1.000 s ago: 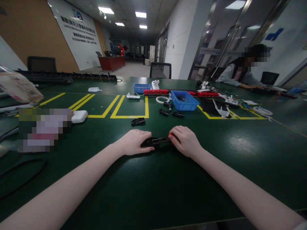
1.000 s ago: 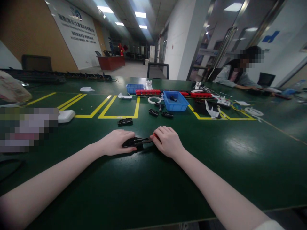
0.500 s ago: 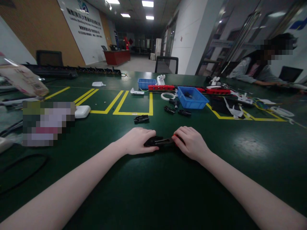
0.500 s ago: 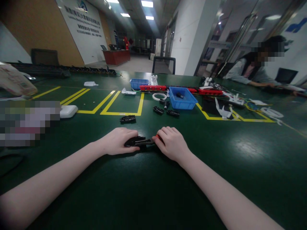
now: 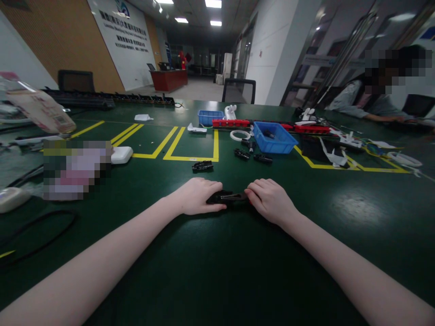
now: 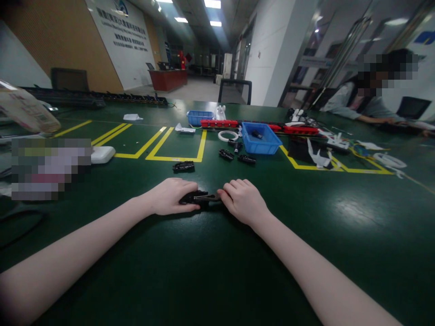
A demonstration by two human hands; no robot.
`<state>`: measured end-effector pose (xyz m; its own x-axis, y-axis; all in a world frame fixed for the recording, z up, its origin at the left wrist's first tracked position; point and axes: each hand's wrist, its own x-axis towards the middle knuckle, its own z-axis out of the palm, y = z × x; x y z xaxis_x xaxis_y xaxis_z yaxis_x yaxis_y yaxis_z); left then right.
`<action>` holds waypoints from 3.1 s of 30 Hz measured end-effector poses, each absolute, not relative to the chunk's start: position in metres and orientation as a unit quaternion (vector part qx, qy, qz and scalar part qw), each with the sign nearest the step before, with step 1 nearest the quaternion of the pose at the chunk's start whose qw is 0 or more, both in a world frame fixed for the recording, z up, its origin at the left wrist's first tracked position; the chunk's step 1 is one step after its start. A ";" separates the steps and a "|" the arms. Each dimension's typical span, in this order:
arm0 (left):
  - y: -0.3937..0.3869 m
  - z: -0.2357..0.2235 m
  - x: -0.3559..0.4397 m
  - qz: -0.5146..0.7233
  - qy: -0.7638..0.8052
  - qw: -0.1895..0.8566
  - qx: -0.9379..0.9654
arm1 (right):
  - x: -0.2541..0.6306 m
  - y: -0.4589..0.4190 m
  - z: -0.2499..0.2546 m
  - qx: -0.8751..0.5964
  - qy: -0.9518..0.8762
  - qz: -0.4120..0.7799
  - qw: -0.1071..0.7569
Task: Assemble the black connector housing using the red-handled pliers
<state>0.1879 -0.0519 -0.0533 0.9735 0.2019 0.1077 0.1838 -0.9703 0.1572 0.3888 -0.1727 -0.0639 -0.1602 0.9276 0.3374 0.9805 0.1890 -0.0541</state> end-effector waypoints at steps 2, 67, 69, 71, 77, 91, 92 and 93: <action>-0.052 -0.054 0.188 0.060 0.097 0.069 0.991 | 0.387 -0.173 -0.063 -0.631 -0.757 -0.092 0.146; -0.052 -0.054 0.185 0.062 0.108 0.066 0.990 | 0.389 -0.173 -0.060 -0.624 -0.758 -0.138 0.132; -0.053 -0.054 0.185 0.062 0.107 0.063 0.990 | 0.389 -0.173 -0.061 -0.622 -0.759 -0.142 0.127; -0.053 -0.054 0.185 0.062 0.108 0.062 0.990 | 0.389 -0.173 -0.061 -0.622 -0.759 -0.146 0.125; -0.052 -0.053 0.186 0.059 0.109 0.056 0.991 | 0.389 -0.172 -0.062 -0.619 -0.763 -0.141 0.122; -0.053 -0.053 0.185 0.059 0.108 0.045 0.991 | 0.391 -0.172 -0.059 -0.617 -0.764 -0.152 0.115; -0.053 -0.053 0.185 0.058 0.107 0.045 0.992 | 0.392 -0.172 -0.059 -0.616 -0.764 -0.154 0.115; -0.053 -0.053 0.186 0.058 0.105 0.044 0.992 | 0.392 -0.172 -0.059 -0.615 -0.764 -0.156 0.114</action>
<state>0.1855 -0.0526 -0.0530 0.9711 0.2141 0.1054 0.2040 -0.9740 0.0991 0.3925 -0.1718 -0.0593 -0.2168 0.9048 0.3664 0.9761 0.1946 0.0970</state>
